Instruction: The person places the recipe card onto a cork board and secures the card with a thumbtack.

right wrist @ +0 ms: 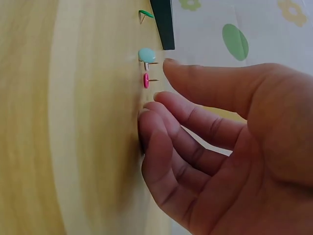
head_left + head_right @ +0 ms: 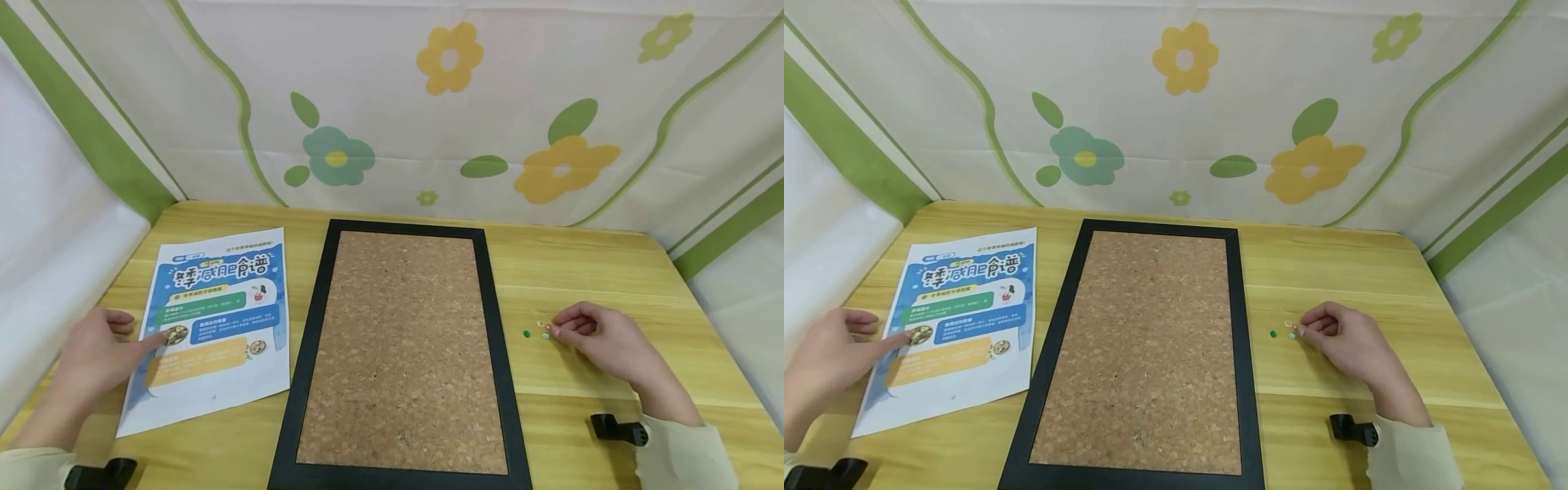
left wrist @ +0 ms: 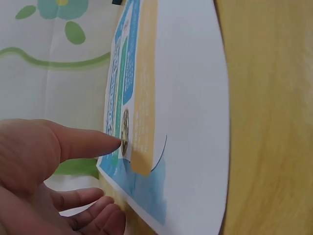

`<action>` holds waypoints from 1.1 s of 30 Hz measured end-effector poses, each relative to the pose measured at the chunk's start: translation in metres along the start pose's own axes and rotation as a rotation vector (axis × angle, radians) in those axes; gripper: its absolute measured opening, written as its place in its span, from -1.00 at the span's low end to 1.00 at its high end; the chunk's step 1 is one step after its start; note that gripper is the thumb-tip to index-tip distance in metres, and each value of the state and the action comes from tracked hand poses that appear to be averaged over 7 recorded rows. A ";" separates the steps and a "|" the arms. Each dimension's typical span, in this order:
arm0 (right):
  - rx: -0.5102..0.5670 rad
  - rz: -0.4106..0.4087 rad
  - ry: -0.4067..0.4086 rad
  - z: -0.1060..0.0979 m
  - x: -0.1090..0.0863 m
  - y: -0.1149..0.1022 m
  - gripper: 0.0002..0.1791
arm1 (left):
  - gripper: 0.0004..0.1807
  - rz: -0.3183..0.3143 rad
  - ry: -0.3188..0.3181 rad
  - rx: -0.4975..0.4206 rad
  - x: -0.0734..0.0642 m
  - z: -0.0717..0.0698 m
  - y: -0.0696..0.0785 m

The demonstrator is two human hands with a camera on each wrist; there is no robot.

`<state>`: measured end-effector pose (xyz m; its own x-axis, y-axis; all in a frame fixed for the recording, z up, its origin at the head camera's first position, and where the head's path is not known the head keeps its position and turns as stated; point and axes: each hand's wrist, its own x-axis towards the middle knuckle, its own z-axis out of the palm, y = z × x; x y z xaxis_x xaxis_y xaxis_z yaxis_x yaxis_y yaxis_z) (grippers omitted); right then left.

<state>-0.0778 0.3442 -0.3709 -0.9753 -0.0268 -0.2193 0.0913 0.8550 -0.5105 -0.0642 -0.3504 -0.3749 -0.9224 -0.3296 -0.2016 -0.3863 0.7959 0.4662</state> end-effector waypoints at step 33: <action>0.029 -0.016 0.010 0.009 0.007 -0.010 -0.56 | -0.44 -0.083 -0.076 -0.025 0.009 -0.002 0.002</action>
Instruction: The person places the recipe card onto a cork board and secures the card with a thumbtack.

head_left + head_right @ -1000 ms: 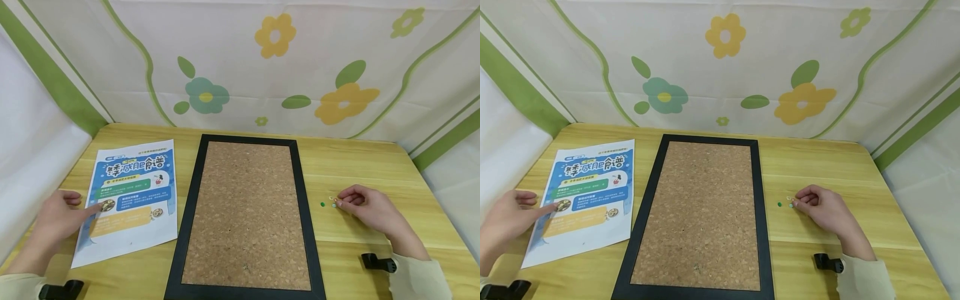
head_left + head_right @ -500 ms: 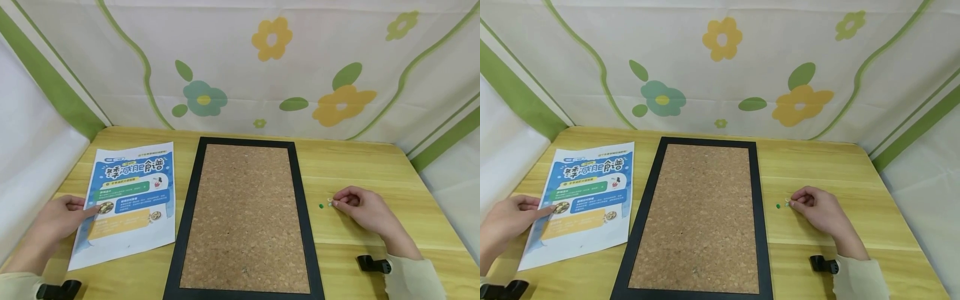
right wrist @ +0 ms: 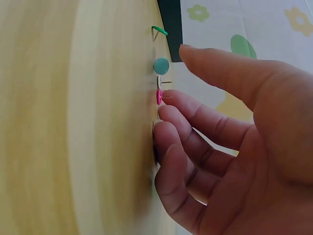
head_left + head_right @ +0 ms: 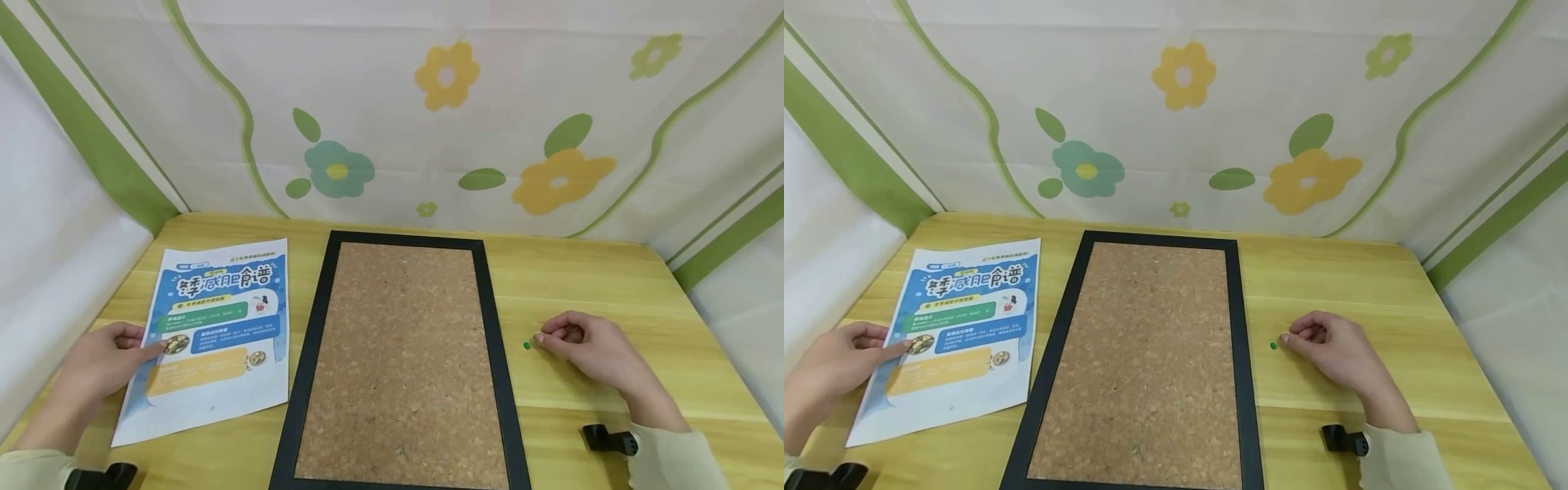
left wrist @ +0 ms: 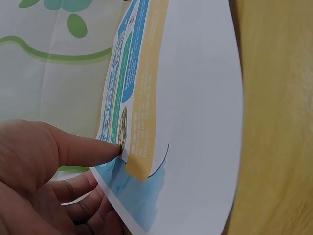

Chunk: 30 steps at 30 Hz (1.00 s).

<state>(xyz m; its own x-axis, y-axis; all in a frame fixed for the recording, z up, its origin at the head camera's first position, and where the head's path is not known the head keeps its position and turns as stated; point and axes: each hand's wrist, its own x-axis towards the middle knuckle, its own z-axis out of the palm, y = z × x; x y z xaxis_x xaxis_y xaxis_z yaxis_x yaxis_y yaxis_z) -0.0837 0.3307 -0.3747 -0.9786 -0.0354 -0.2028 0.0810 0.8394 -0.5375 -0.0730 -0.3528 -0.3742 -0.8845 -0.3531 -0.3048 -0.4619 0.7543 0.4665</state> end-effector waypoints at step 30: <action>-0.113 -0.035 0.064 0.003 -0.001 0.003 -0.76 | -0.38 -0.129 0.135 -0.235 -0.001 0.003 0.000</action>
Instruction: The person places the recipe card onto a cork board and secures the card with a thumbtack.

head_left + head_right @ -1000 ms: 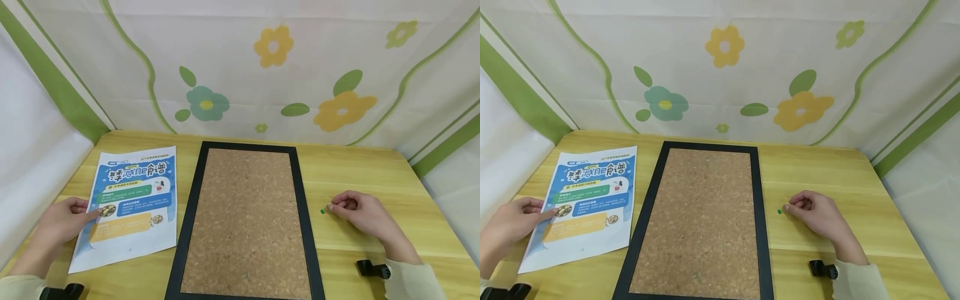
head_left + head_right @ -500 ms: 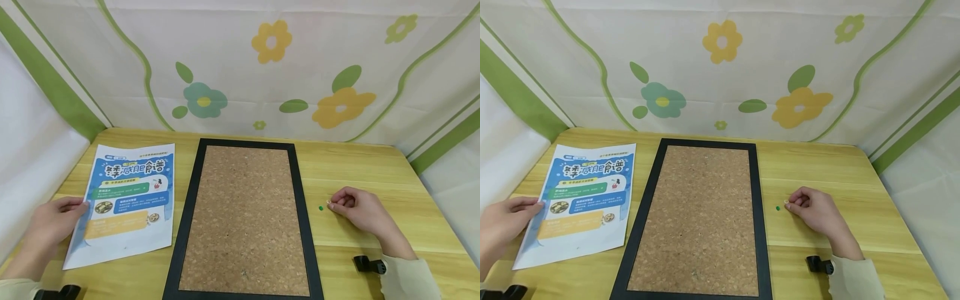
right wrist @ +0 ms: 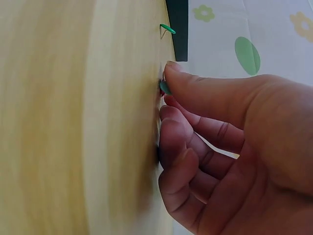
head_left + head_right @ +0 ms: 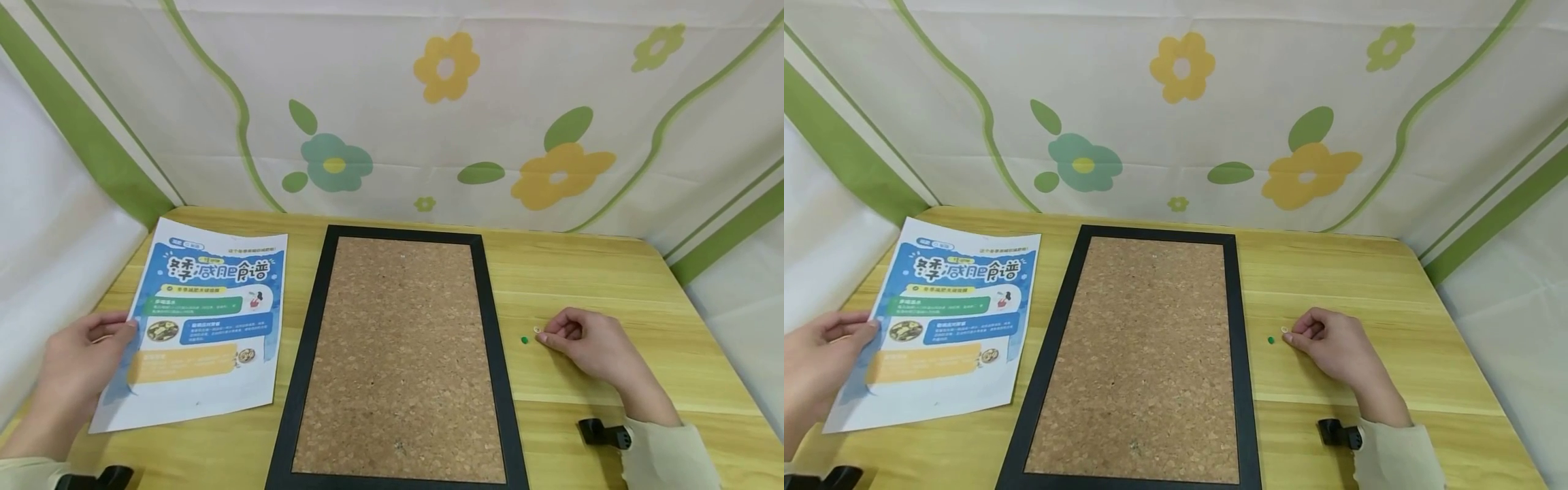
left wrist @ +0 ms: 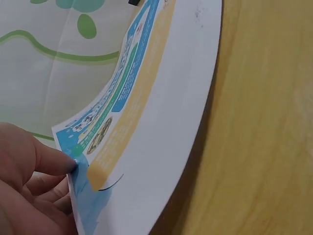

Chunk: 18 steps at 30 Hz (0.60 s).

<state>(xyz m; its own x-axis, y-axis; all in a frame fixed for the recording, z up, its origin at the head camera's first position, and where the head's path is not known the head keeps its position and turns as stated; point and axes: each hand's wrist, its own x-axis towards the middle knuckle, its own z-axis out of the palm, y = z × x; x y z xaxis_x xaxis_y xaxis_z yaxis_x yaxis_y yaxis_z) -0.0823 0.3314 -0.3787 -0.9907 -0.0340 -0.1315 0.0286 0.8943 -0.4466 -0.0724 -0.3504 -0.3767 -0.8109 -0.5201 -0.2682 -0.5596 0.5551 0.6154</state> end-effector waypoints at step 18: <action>-0.007 -0.017 0.016 0.000 -0.001 0.001 -0.81 | -0.54 -0.022 0.068 -0.149 -0.012 -0.006 0.020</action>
<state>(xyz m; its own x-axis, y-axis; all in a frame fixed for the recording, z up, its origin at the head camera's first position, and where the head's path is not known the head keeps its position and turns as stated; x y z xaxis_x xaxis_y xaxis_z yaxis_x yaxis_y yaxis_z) -0.0811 0.3323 -0.3785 -0.9931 -0.0422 -0.1093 0.0106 0.8965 -0.4429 -0.0724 -0.3367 -0.3572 -0.7825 -0.5766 -0.2351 -0.5413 0.4433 0.7144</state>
